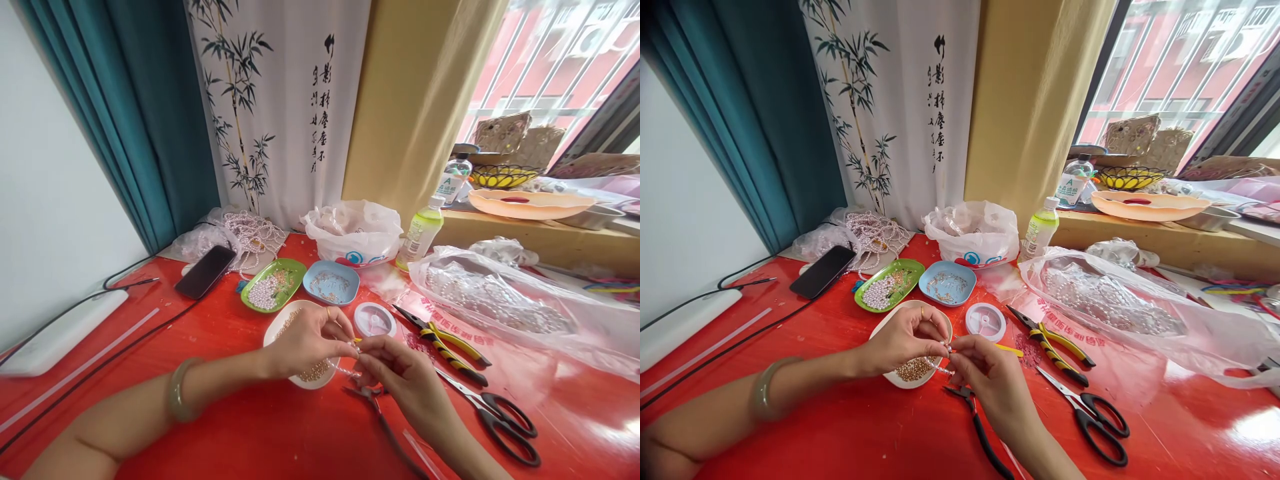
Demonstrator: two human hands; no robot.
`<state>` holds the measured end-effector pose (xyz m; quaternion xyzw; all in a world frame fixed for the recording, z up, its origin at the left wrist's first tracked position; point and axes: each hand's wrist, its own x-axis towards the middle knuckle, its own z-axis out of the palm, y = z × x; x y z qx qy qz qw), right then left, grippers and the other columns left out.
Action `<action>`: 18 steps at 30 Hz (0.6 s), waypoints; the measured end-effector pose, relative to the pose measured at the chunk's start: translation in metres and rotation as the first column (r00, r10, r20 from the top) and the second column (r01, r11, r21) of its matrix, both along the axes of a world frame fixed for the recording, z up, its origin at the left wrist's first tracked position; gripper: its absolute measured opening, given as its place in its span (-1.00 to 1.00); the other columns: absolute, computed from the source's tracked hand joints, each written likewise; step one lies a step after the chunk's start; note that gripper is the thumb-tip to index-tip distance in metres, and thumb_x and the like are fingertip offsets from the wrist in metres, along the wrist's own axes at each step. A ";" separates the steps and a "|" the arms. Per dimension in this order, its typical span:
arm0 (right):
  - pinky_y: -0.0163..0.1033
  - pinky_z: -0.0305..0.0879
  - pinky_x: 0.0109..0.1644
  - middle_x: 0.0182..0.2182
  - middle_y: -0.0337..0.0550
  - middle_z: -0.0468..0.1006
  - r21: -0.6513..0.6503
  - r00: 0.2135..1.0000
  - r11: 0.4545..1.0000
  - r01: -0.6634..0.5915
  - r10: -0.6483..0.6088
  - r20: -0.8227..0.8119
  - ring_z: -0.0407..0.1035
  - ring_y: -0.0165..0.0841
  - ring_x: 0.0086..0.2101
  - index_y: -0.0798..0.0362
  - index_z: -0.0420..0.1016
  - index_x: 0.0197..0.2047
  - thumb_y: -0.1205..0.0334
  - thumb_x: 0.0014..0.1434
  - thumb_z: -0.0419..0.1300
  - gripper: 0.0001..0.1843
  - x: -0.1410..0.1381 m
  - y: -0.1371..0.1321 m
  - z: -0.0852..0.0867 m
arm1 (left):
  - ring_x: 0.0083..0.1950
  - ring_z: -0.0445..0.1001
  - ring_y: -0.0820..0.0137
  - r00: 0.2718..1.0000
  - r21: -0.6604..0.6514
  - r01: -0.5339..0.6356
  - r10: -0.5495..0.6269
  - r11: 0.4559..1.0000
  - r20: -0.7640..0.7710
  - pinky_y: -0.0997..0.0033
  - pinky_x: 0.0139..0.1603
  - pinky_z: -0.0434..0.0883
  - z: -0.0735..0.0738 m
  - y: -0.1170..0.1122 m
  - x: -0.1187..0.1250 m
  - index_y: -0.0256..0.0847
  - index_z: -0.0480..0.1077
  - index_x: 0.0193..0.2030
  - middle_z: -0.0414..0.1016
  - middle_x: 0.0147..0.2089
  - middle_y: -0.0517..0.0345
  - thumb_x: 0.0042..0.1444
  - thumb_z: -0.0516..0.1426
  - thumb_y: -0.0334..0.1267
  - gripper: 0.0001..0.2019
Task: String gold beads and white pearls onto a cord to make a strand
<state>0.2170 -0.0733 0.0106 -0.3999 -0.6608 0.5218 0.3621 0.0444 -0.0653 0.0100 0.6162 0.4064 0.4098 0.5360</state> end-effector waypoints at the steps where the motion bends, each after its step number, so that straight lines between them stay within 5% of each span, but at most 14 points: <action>1: -0.35 0.32 -0.51 -0.64 -0.24 0.46 0.000 1.000 1.000 0.000 0.000 0.012 0.38 -0.43 -0.59 0.10 0.40 -0.37 0.14 0.05 0.13 -0.81 0.000 0.000 0.000 | -0.32 0.48 0.36 1.000 0.006 0.006 -0.006 1.000 -0.008 0.43 -0.32 0.37 0.000 0.000 0.000 -0.30 0.33 -0.41 0.46 -0.41 0.12 -0.18 0.26 -0.26 -0.77; 10: -0.35 0.29 -0.52 -0.66 -0.24 0.43 -0.073 0.997 0.995 0.075 -0.076 -0.015 0.34 -0.44 -0.61 0.11 0.41 -0.43 0.04 -0.04 0.20 -0.72 0.003 0.008 -0.002 | -0.30 0.42 0.40 0.977 0.149 0.005 0.027 0.989 -0.213 0.43 -0.27 0.35 0.011 0.005 -0.007 -0.29 0.44 -0.37 0.48 -0.34 0.08 -0.05 0.16 -0.13 -0.77; 18: -0.38 0.22 -0.57 -0.67 -0.28 0.40 -0.133 0.997 0.989 0.062 -0.067 -0.031 0.30 -0.48 -0.65 0.10 0.40 -0.49 0.02 -0.10 0.24 -0.71 0.000 0.007 -0.001 | -0.27 0.41 0.38 0.928 0.278 0.040 0.067 0.960 -0.366 0.44 -0.26 0.34 0.009 0.005 -0.011 -0.20 0.50 -0.39 0.49 -0.34 0.10 -0.10 0.19 -0.29 -0.90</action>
